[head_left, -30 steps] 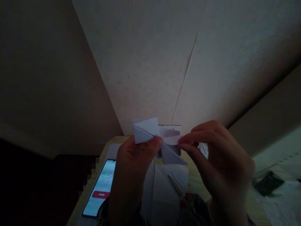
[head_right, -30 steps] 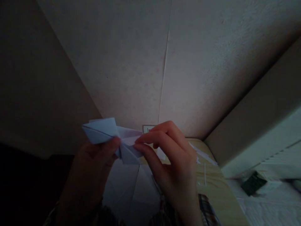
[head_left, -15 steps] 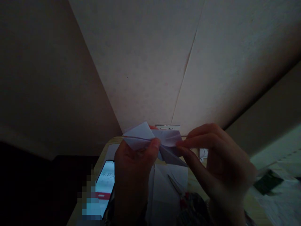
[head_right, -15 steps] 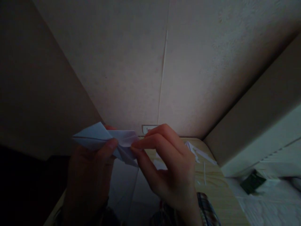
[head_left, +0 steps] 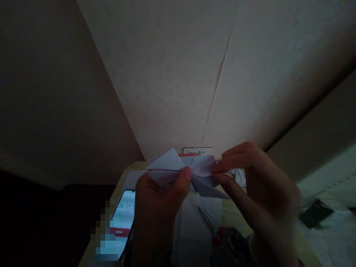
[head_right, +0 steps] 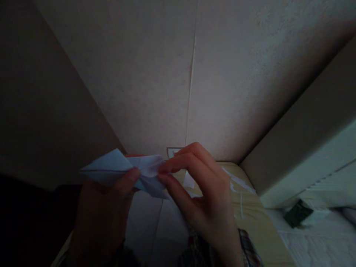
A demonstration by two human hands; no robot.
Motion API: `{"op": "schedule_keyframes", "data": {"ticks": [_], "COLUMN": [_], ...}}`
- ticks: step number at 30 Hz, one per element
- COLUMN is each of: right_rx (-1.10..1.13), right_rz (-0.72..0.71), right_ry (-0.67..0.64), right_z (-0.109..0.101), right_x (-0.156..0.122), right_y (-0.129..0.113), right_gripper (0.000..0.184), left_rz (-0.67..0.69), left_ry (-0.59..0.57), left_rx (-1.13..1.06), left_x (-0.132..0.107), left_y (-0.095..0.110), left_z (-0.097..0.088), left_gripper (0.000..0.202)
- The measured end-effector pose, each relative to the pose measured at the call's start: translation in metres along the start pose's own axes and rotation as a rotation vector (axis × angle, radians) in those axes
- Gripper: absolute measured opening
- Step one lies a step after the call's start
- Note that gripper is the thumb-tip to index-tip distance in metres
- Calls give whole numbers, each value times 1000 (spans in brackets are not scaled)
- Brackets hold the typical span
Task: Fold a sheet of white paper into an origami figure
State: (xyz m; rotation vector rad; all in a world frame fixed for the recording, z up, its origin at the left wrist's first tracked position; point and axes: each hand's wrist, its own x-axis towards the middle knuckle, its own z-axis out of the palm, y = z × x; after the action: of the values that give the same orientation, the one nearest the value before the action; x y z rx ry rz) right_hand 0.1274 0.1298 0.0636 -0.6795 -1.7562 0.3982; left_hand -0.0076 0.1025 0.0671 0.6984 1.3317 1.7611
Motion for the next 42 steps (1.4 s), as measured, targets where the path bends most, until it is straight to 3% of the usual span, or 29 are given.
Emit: {"op": "schedule_keyframes", "data": {"ticks": [4, 7, 14, 19, 27, 36, 42], "right_rx": [-64, -91, -7, 42, 94, 129, 161], "right_rz": [-40, -34, 69, 165, 236, 271, 348], "right_ry": [-48, 1, 87, 109, 89, 57, 56], "right_z": [-2, -2, -2, -2, -2, -2, 2], "right_x": [1, 1, 2, 1, 0, 1, -2], "right_y": [2, 1, -3, -5, -6, -8, -13], "right_gripper": [16, 16, 18, 18, 14, 16, 19], "left_rz": [-5, 25, 85, 127, 115, 212, 90], "left_ry": [11, -36, -7, -73, -90, 35, 64], "left_rx": [24, 77, 26, 99, 106, 166, -40], "left_x": [-1, -3, -11, -14, -17, -15, -19], "left_y": [-2, -3, 3, 3, 4, 2, 2], "left_z": [0, 2, 9, 3, 1, 3, 12], "left_gripper": [10, 6, 13, 5, 22, 20, 21]}}
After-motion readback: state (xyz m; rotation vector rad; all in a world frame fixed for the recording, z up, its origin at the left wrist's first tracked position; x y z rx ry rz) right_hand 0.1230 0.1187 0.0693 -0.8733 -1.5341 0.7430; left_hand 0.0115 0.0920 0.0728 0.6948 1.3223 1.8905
